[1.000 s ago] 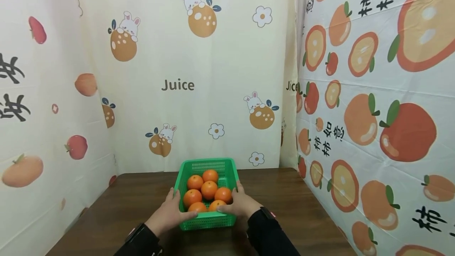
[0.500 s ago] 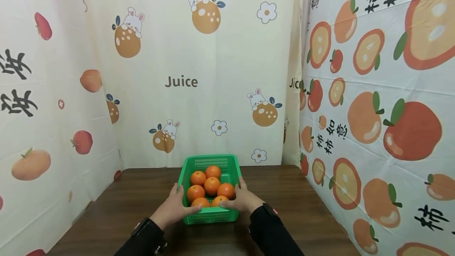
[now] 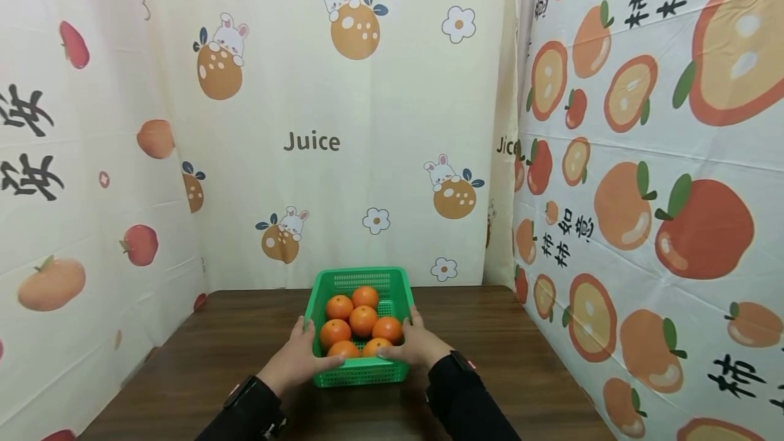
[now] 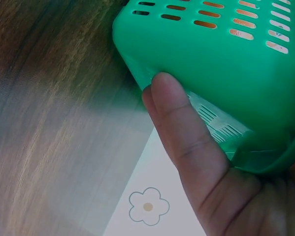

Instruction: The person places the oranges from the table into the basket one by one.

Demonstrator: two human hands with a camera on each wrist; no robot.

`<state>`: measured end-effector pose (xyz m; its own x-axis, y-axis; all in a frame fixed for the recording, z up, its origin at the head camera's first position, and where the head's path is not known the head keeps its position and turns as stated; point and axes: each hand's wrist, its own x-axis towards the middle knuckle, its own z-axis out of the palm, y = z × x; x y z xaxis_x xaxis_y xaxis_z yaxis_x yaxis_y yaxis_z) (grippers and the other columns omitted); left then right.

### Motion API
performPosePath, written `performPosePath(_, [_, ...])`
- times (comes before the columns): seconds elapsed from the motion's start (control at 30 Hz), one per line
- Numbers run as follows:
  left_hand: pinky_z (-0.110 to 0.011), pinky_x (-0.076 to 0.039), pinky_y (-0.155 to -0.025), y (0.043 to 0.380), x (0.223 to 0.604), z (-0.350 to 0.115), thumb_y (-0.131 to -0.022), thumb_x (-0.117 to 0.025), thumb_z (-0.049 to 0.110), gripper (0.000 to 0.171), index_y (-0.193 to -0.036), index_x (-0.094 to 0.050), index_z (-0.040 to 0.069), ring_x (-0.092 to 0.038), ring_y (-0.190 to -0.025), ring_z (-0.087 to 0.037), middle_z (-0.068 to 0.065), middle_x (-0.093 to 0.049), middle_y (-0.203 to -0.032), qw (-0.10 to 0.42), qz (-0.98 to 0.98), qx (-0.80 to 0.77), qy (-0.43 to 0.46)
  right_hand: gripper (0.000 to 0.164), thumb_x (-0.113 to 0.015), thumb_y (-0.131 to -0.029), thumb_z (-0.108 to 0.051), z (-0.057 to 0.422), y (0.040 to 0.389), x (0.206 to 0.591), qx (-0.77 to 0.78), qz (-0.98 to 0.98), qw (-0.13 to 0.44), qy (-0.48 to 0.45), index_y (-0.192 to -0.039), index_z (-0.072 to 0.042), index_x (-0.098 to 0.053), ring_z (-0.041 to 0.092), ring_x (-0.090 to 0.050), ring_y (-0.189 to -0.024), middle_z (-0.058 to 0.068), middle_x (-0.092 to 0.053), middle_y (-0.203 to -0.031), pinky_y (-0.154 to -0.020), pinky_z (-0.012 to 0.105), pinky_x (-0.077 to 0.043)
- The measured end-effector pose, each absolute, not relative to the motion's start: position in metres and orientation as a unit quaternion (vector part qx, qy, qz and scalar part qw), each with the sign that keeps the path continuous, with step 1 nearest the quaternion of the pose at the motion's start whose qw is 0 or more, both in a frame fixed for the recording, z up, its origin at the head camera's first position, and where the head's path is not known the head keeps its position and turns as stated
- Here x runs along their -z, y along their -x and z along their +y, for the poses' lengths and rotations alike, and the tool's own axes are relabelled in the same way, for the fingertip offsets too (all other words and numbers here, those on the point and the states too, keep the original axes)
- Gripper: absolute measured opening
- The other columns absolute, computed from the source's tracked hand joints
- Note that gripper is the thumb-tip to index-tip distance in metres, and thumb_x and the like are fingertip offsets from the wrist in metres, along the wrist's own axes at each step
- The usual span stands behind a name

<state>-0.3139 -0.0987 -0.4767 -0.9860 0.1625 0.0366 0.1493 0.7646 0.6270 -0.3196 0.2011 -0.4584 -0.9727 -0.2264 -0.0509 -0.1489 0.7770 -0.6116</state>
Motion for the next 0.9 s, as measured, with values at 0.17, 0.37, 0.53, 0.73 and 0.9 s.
performPosePath(0.17, [-0.073, -0.042, -0.114, 0.315, 0.475, -0.094, -0.082, -0.076, 0.077, 0.128, -0.164, -0.027, -0.009, -0.040, -0.149, -0.058, -0.034, -0.006, -0.175, 0.010, 0.936, -0.339, -0.088, 0.106, -0.079, -0.091, -0.060, 0.205, 0.321, 0.456, 0.304, 0.946, 0.056, 0.095, -0.162, 0.006, -0.037, 0.054, -0.033, -0.154, 0.022, -0.001, -0.179, -0.120, 0.070, -0.037])
performPosePath(0.37, [-0.072, -0.043, -0.113, 0.316, 0.476, -0.093, -0.082, -0.076, 0.076, 0.128, -0.164, -0.027, -0.010, -0.041, -0.148, -0.058, -0.034, -0.006, -0.174, 0.012, 0.936, -0.341, -0.090, 0.105, -0.080, -0.091, -0.058, 0.206, 0.323, 0.460, 0.316, 0.942, 0.058, 0.094, -0.162, 0.006, -0.037, 0.053, -0.032, -0.155, 0.022, -0.001, -0.179, -0.121, 0.069, -0.036])
performPosePath(0.53, [-0.073, -0.044, -0.112, 0.320, 0.478, -0.094, -0.083, -0.075, 0.078, 0.128, -0.165, -0.027, -0.008, -0.041, -0.148, -0.059, -0.033, -0.005, -0.175, 0.018, 0.938, -0.333, -0.089, 0.103, -0.077, -0.092, -0.061, 0.206, 0.327, 0.460, 0.314, 0.942, 0.073, 0.090, -0.164, 0.000, -0.036, 0.055, -0.033, -0.154, 0.020, 0.001, -0.179, -0.119, 0.073, -0.035])
performPosePath(0.73, [-0.074, -0.043, -0.111, 0.335, 0.457, -0.100, -0.085, -0.065, 0.084, 0.121, -0.167, -0.030, 0.003, -0.041, -0.148, -0.060, -0.032, -0.021, -0.173, 0.016, 0.960, -0.257, -0.111, 0.097, -0.067, -0.097, -0.066, 0.209, 0.336, 0.427, 0.232, 0.966, 0.074, 0.084, -0.167, -0.007, -0.034, 0.053, -0.037, -0.153, 0.022, -0.010, -0.178, -0.119, 0.071, -0.037])
performPosePath(0.9, [-0.070, -0.046, -0.113, 0.363, 0.415, -0.114, -0.091, -0.062, 0.079, 0.099, -0.160, -0.048, 0.011, -0.049, -0.145, -0.050, -0.025, -0.046, -0.164, -0.044, 0.973, -0.172, -0.148, 0.089, -0.065, -0.099, -0.066, 0.207, 0.353, 0.384, 0.152, 0.986, 0.011, 0.074, -0.166, -0.013, -0.040, 0.054, -0.041, -0.150, 0.025, -0.031, -0.172, -0.117, 0.072, -0.039])
